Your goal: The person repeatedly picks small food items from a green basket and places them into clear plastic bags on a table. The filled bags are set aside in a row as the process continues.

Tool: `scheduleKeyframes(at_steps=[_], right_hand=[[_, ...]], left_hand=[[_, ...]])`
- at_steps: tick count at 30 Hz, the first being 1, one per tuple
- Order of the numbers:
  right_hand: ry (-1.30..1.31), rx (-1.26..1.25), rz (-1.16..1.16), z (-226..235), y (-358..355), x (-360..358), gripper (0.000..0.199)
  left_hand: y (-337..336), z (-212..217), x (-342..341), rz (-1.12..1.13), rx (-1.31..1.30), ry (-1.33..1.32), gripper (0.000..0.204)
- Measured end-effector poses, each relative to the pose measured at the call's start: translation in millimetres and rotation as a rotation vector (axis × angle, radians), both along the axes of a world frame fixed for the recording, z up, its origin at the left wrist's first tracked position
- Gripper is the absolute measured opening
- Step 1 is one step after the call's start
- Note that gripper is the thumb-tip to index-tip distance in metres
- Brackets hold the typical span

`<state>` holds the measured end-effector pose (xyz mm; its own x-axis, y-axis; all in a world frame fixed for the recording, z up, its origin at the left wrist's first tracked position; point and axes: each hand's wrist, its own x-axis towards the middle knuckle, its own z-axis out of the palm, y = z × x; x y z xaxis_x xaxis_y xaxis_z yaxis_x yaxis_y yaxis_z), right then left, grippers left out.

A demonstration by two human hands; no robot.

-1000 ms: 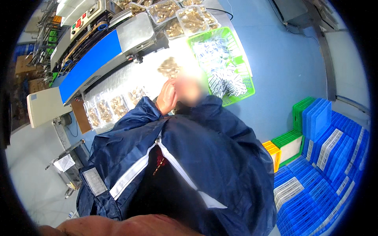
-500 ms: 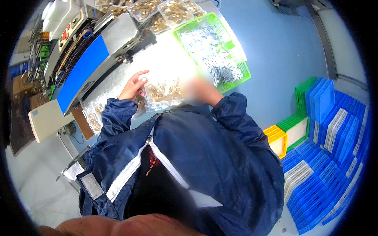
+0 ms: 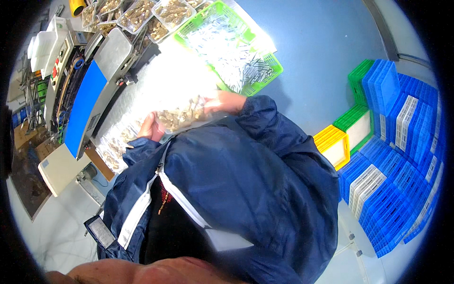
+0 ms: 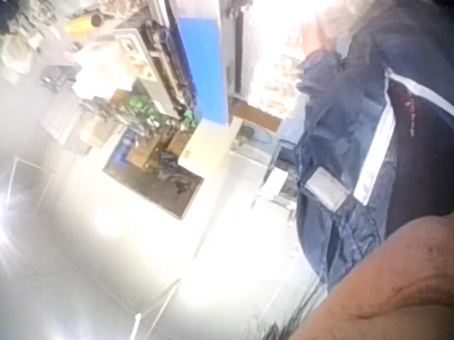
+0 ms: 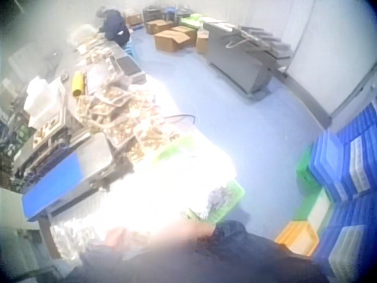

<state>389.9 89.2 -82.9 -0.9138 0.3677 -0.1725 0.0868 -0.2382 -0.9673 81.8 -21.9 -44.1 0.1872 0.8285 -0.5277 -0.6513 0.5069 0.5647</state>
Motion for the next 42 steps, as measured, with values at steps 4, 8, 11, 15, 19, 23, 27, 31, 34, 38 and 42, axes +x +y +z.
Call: scheduleKeyframes(at_steps=[4,8,11,15,19,23,27,31,34,38,42], right_hand=[[0.013,0.091,0.021,19,0,-20,0.032],[-0.216,-0.019,0.101,39,40,7,0.025],[-0.676,0.466,-0.478,-16,56,23,0.022],[-0.915,0.897,-0.55,-44,52,12,0.023],[-0.886,0.861,-0.665,-57,56,22,0.029],[-0.928,0.96,-0.56,-46,56,13,0.031],[-0.791,0.95,-0.634,-58,66,25,0.024],[-0.723,1.036,-0.702,-36,75,22,0.016],[-0.708,1.278,-0.706,-11,99,2,0.021],[-0.847,0.772,-0.595,-22,108,-25,0.021],[-0.794,0.553,-0.517,-56,114,-32,0.028]], left_hand=[[-22,-26,-9,0.081,-0.129,-0.006,0.048],[-24,-26,-30,0.178,-0.181,0.079,0.046],[-12,-28,-48,0.268,-0.2,0.072,0.047],[-9,-26,-52,0.298,-0.244,0.057,0.051],[-7,-18,-42,0.34,-0.305,0.049,0.055],[-10,-23,-50,0.397,-0.363,0.125,0.057],[-9,-26,-61,0.376,-0.318,0.101,0.059],[-25,-37,-76,0.434,-0.343,0.126,0.06],[-29,-45,-82,0.479,-0.367,0.13,0.061],[-33,-57,-92,0.503,-0.39,0.11,0.062],[-23,-45,-81,0.507,-0.386,0.138,0.061]])
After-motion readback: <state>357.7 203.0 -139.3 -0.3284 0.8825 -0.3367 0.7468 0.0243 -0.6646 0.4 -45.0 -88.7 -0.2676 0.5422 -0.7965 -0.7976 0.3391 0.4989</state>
